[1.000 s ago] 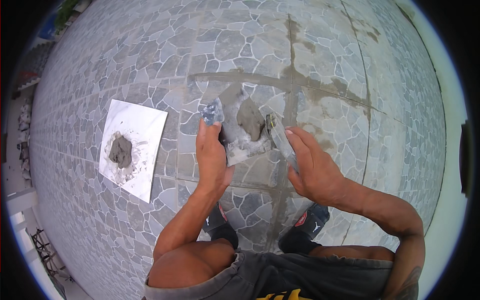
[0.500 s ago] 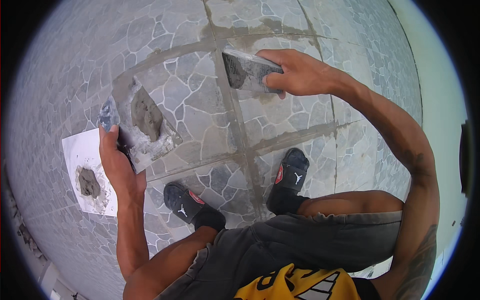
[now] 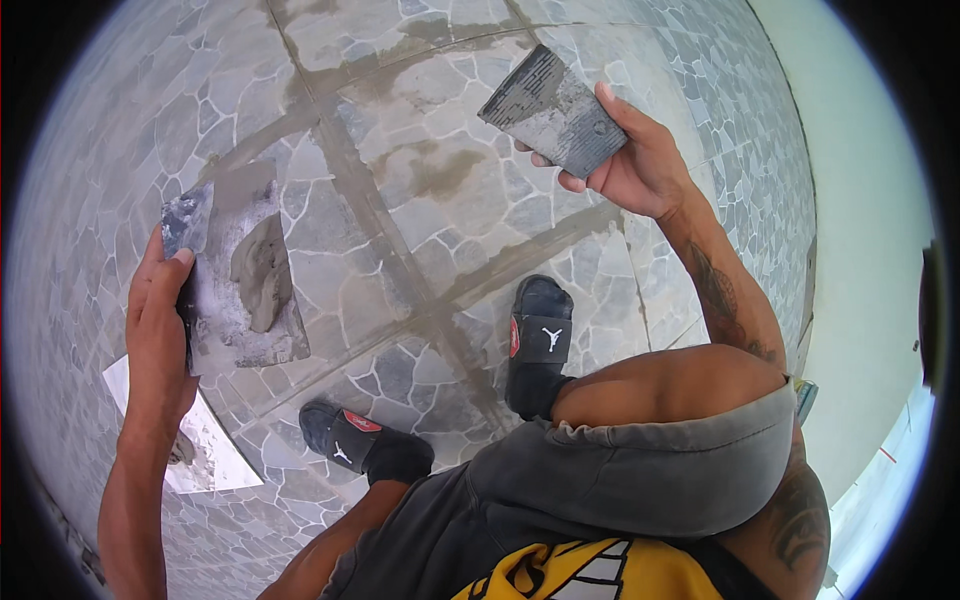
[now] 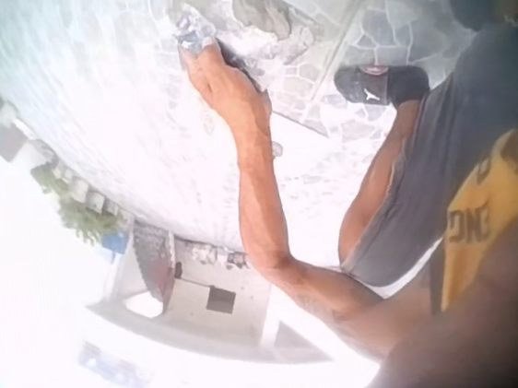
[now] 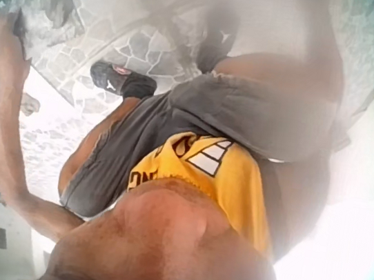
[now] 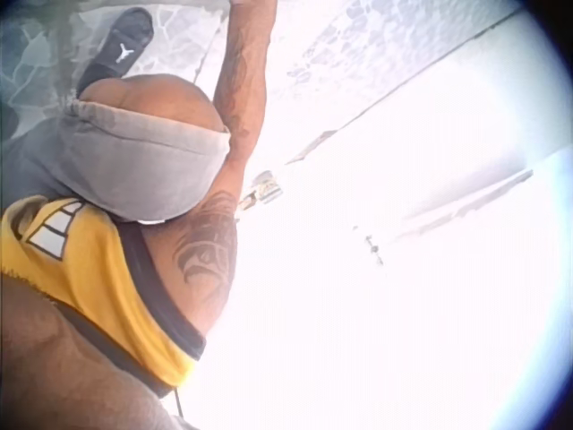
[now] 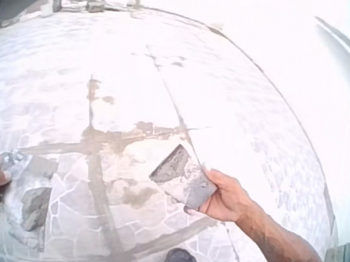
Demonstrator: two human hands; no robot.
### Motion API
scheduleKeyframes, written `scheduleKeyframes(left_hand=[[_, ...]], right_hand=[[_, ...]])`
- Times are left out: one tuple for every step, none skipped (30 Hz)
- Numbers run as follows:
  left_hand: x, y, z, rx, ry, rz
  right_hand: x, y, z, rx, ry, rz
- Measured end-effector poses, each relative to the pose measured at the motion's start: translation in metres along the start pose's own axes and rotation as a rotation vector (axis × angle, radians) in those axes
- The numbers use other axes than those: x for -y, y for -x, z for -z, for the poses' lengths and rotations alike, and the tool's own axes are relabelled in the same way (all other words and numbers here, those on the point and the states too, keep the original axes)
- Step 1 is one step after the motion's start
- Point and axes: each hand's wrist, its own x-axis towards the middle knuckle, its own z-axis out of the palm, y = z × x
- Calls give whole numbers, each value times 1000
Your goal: Apply mortar or grout to the seams between floor tiles using a small trowel and a putty knife.
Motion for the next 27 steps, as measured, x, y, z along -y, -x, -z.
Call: scheduleKeyframes(left_hand=[[1, -10, -18, 18, 49, 14], [6, -19, -29, 31, 48, 9], [11, -25, -37, 121, 68, 32], [15, -30, -45, 222, 95, 55], [18, -33, -58, 246, 102, 50], [22, -35, -71, 264, 150, 88], [13, -25, -69, 237, 180, 112], [14, -23, -71, 229, 177, 109], [33, -34, -83, 247, 183, 159], [35, -35, -89, 258, 185, 190], [37, -37, -94, 296, 224, 174], [37, -38, -100, 304, 223, 175], [38, -38, -103, 269, 240, 194], [40, -38, -106, 231, 257, 213], [41, -38, -107, 226, 250, 216], [44, -39, -106, 242, 247, 210], [46, -39, -104, 257, 245, 205], [48, -44, -111, 287, 266, 208], [48, -45, -113, 329, 261, 197], [50, -45, -113, 355, 249, 191], [54, -46, -116, 355, 249, 197], [51, -42, -113, 346, 245, 193], [49, -39, -110, 338, 242, 189], [51, -37, -104, 321, 242, 193], [57, -39, -108, 329, 250, 202], [64, -42, -111, 337, 259, 211], [53, -36, -113, 343, 256, 198]], right_hand=[[-8, 16, 11, -70, -32, -20], [-19, 31, 20, -138, -66, -40], [-33, 43, 28, -161, -56, -104], [-47, 58, 33, -194, -40, -168], [-61, 76, 39, -219, -14, -241], [-77, 90, 44, -234, 8, -317], [-84, 93, 33, -196, -13, -348], [-95, 98, 24, -183, -30, -392], [-116, 105, 25, -208, -11, -427], [-121, 114, 19, -225, 14, -444], [-126, 119, 17, -213, 11, -445], [-126, 124, 13, -212, 61, -465], [-124, 126, 12, -223, 203, -469], [-123, 127, 13, -232, 345, -473], [-124, 128, 19, -226, 338, -472], [-125, 127, 30, -320, 734, -487], [-126, 126, 42, -408, 1132, -486], [-113, 136, 53, -537, 1298, -463], [-109, 143, 73, -614, 1396, -364], [-109, 141, 92, -693, 1511, -358], [-106, 141, 112, -722, 1605, -355], [-101, 135, 128, -699, 1657, -335], [-96, 127, 143, -685, 1663, -432], [-94, 114, 152, -667, 1662, -424], [-92, 112, 161, -693, 1691, -476], [-89, 111, 169, -720, 1720, -528], [-78, 115, 174, -734, 1719, -521]])
